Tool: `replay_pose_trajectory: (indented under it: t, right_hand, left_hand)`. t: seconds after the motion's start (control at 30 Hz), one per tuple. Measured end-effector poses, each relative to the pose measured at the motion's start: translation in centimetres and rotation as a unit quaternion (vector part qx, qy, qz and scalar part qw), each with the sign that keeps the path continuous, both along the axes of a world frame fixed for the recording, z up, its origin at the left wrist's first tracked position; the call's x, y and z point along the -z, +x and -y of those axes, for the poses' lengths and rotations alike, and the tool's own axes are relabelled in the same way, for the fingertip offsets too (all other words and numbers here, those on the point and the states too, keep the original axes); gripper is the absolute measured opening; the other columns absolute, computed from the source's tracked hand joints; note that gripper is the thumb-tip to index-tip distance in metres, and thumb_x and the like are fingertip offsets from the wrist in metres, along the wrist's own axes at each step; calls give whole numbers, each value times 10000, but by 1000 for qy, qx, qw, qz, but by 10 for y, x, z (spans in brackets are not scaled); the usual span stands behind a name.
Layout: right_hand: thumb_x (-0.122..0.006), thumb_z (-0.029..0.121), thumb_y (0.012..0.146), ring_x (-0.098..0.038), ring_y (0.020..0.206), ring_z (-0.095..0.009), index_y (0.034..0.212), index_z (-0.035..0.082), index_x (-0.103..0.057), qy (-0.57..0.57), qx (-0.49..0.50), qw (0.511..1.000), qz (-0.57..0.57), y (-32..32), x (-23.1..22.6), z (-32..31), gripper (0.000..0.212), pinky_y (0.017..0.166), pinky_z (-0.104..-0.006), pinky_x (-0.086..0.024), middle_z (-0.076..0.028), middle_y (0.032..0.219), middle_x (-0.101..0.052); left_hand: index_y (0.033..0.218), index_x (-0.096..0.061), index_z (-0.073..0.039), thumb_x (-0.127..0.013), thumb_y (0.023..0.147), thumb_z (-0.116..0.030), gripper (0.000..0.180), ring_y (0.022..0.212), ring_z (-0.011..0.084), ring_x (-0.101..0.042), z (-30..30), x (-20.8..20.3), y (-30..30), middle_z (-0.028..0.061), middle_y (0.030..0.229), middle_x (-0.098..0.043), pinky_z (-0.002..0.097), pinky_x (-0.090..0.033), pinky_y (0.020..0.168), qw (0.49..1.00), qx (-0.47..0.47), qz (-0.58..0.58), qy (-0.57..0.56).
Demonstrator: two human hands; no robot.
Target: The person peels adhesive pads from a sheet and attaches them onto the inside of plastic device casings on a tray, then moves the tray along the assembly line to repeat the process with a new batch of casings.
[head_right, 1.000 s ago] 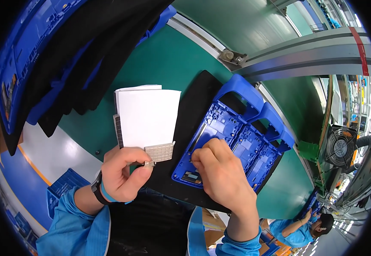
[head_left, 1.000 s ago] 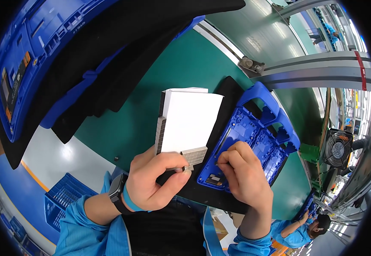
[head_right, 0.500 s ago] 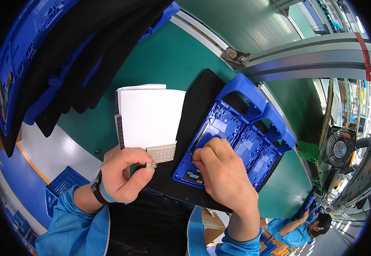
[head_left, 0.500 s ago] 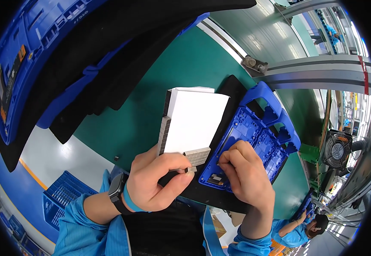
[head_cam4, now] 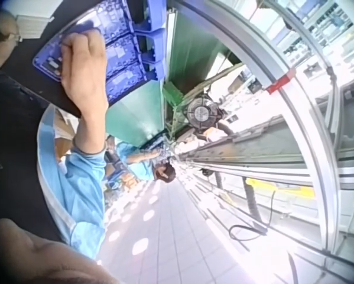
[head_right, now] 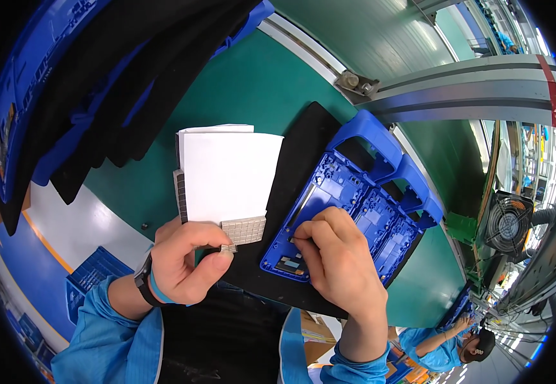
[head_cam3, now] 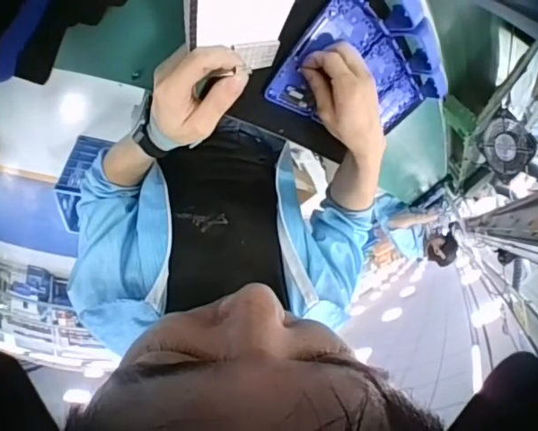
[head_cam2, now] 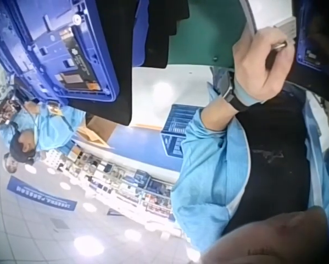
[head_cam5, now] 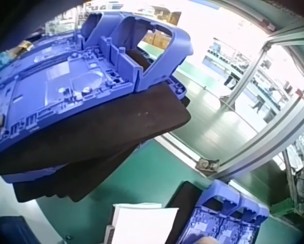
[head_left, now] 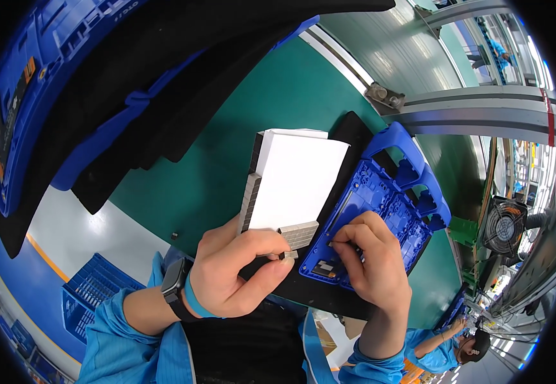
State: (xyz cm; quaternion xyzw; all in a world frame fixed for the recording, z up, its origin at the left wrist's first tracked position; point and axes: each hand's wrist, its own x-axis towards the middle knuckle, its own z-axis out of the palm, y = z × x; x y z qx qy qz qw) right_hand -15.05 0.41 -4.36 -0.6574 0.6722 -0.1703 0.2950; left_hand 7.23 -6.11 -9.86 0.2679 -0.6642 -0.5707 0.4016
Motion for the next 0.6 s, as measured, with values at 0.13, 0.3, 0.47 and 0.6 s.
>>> replay_pose_trajectory:
  t: [0.13,0.3,0.47,0.6]
  right_hand:
    - [-690,-89,749,-585,748,-253,869,-8,-641,13,13,1000,4,1,-1,0,153,657,-316,-477,-107,857,-569]
    - [-722,-83,717,-583,710,-237,859,-7,-642,-21,24,999,8,3,-7,-5,180,624,-307,-470,-108,844,-581]
    - [-752,-79,644,-549,627,-204,834,23,-666,-215,3,976,20,26,-19,-15,232,536,-304,-427,-98,790,-576]
    - [-811,-13,594,-548,628,-203,822,47,-683,-289,-36,957,1,40,-17,-20,268,500,-304,-416,-69,778,-570]
  left_hand:
    - [959,-626,-40,-683,834,-79,143,622,181,-587,0,2,0,87,773,-603,279,-435,556,1000,-5,-4,-2]
    - [959,-623,-34,-682,840,-69,137,649,197,-612,2,-8,-1,114,819,-609,289,-455,578,1000,27,3,9]
    - [960,-618,-13,-664,867,-54,112,707,209,-640,0,-19,0,133,872,-623,287,-478,621,991,71,5,111]
    - [967,-621,-5,-660,876,-58,112,727,203,-644,-3,-29,2,130,880,-627,282,-484,633,988,91,20,123]
